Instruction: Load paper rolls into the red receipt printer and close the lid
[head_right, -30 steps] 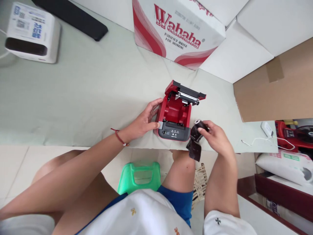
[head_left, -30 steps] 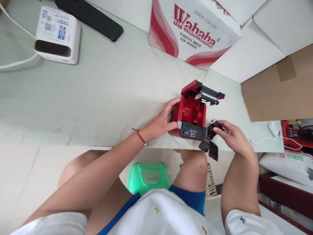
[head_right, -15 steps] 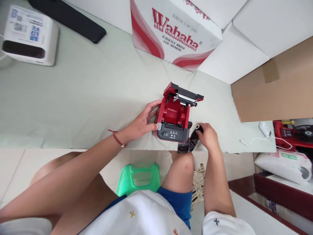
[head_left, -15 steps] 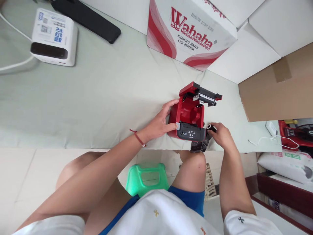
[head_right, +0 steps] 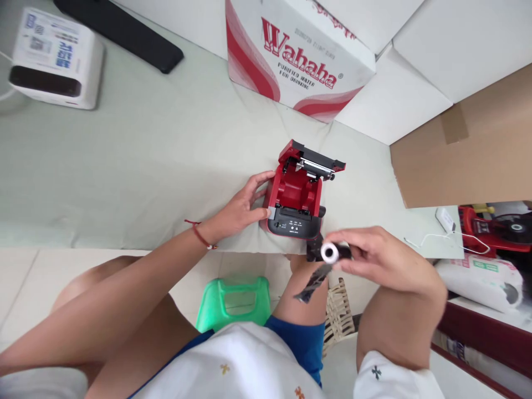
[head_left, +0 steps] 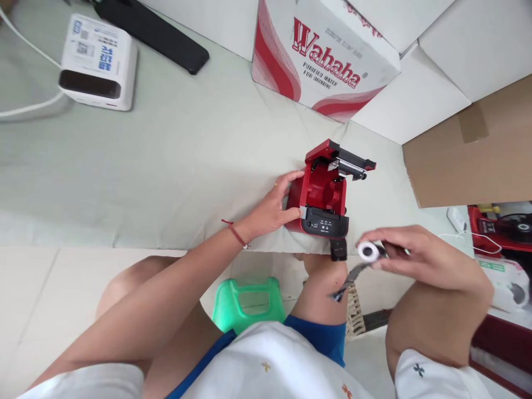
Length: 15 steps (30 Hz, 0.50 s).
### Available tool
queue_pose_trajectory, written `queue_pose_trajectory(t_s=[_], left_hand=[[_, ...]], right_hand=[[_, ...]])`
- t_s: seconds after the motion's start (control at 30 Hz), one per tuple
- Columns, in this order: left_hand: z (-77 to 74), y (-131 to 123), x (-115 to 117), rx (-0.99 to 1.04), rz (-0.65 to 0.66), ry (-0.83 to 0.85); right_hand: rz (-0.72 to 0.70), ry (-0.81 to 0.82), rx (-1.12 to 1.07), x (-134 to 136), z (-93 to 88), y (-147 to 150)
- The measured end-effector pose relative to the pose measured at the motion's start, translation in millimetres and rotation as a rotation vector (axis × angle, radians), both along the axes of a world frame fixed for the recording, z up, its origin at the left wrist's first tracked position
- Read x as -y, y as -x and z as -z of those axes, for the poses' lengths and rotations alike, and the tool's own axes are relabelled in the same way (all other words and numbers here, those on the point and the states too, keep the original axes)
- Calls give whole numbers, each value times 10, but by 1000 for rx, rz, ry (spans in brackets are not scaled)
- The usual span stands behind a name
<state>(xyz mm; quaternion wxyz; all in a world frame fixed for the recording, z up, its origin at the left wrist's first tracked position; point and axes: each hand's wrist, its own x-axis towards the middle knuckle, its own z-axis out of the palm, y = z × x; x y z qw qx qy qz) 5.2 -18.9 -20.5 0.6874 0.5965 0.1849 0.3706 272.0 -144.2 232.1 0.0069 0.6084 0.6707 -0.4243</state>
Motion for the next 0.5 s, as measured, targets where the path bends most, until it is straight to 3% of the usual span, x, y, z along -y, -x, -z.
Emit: queue_pose_trajectory(t_s=[0.13,0.23,0.37,0.5], left_hand=[[-19,0,9,-5,-7,-18],[-8,6,2,-9,-11,-48],[19,-4,34,-77,-107,-232],[0,-74,250,-74,-292,-610]], right_hand=[[174,-242,252,-424,454,366],[194,-337,447,-651,731,589],[173,-352,503,-797,853,720],[157,-354,510,-844,852,750]])
